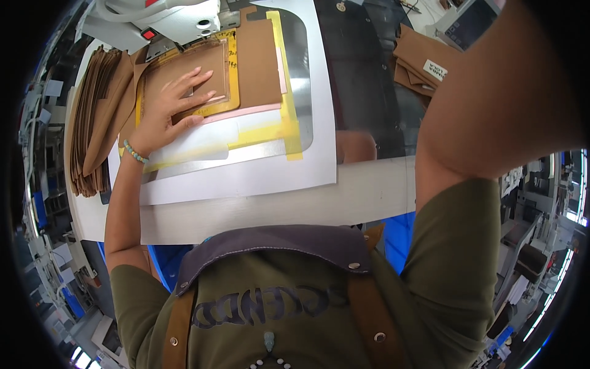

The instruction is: Sewing branded labels onto leather panels using an industrial sewing machine.

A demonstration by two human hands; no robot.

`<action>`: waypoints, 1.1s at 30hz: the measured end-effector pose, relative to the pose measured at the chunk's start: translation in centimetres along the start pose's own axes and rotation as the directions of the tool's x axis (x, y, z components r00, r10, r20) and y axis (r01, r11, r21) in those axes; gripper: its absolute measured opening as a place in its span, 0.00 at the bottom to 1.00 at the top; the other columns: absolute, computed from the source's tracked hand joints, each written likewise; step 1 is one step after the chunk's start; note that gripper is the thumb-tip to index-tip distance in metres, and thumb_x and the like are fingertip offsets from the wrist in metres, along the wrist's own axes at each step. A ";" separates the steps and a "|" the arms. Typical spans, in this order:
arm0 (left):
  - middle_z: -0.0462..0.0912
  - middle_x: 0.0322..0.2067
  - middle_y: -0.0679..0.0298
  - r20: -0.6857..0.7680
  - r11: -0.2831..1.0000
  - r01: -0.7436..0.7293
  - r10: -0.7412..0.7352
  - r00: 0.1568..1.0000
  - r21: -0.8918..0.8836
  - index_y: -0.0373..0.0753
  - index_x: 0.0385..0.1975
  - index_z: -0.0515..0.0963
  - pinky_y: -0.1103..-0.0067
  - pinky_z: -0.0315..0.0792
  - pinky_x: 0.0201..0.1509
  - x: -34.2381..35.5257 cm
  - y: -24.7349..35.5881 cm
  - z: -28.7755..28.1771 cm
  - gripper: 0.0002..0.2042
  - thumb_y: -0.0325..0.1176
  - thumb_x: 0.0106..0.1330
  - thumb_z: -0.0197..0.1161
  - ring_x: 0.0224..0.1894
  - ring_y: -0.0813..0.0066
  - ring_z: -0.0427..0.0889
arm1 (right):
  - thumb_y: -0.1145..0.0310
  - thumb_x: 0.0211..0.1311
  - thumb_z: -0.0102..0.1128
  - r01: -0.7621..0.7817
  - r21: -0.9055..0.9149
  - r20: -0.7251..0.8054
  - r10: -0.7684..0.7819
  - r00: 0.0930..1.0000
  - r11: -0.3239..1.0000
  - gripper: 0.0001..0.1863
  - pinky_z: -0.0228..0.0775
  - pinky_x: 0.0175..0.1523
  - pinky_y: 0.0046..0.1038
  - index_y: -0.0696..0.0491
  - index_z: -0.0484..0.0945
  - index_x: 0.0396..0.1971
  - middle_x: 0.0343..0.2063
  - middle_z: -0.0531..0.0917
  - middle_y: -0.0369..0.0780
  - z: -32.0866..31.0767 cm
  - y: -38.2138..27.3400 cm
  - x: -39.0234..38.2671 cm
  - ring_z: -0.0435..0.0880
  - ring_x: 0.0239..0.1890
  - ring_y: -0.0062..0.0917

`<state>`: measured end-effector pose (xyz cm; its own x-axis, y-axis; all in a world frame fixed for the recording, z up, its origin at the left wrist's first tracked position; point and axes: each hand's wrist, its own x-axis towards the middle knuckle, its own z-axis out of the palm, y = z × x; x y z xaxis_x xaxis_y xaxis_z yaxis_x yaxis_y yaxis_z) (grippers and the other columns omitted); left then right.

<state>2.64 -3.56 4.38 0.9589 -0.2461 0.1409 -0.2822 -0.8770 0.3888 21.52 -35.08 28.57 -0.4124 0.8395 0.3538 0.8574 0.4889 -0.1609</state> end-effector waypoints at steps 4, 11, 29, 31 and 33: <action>0.69 0.78 0.62 0.001 0.999 -0.037 0.037 0.999 -0.027 0.52 0.64 0.85 0.56 0.53 0.83 0.1 -0.3 0.0 0.22 0.42 0.71 0.69 0.82 0.52 0.59 | 0.44 0.84 0.34 0.007 0.029 -0.084 -0.005 0.996 1.000 0.29 0.74 0.59 0.44 0.49 0.83 0.46 0.47 0.86 0.45 1.4 0.4 -1.6 0.84 0.53 0.38; 0.69 0.78 0.62 0.010 0.998 -0.006 0.006 1.000 -0.058 0.52 0.63 0.86 0.53 0.52 0.82 0.2 -1.1 0.3 0.21 0.47 0.72 0.68 0.82 0.53 0.59 | 0.39 0.85 0.30 0.103 0.108 -0.491 -0.037 0.871 0.989 0.33 0.74 0.58 0.46 0.47 0.82 0.44 0.46 0.85 0.44 6.7 -0.4 -4.1 0.83 0.54 0.39; 0.71 0.76 0.62 -0.035 0.992 -0.054 0.050 0.998 -0.113 0.48 0.59 0.88 0.54 0.56 0.81 0.9 -2.9 1.2 0.20 0.48 0.73 0.68 0.79 0.51 0.64 | 0.52 0.84 0.45 -0.042 -0.670 -0.742 -0.671 0.002 0.741 0.24 0.44 0.85 0.49 0.51 0.76 0.66 0.70 0.77 0.37 7.7 -9.4 7.4 0.70 0.73 0.29; 0.73 0.75 0.61 -0.032 0.994 -0.018 0.015 0.999 -0.108 0.48 0.60 0.88 0.57 0.57 0.81 1.3 -3.2 1.1 0.20 0.47 0.73 0.68 0.79 0.53 0.65 | 0.51 0.84 0.46 -0.049 -0.661 -0.751 -0.660 0.022 0.749 0.25 0.44 0.85 0.50 0.51 0.76 0.67 0.70 0.77 0.37 7.5 -9.3 7.9 0.69 0.73 0.29; 0.73 0.75 0.61 -0.028 0.995 -0.002 -0.001 1.000 -0.104 0.47 0.60 0.88 0.59 0.58 0.81 1.9 -3.6 0.9 0.20 0.47 0.73 0.68 0.78 0.53 0.66 | 0.50 0.84 0.46 -0.045 -0.653 -0.757 -0.653 0.000 0.756 0.26 0.45 0.85 0.51 0.51 0.76 0.67 0.72 0.76 0.37 7.7 -9.2 7.8 0.68 0.74 0.31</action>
<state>5.53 -1.22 2.40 0.9581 -0.2338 0.1655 -0.2853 -0.8289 0.4811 8.00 -31.21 25.70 -0.3266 -0.4991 0.8026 0.8681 0.1773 0.4635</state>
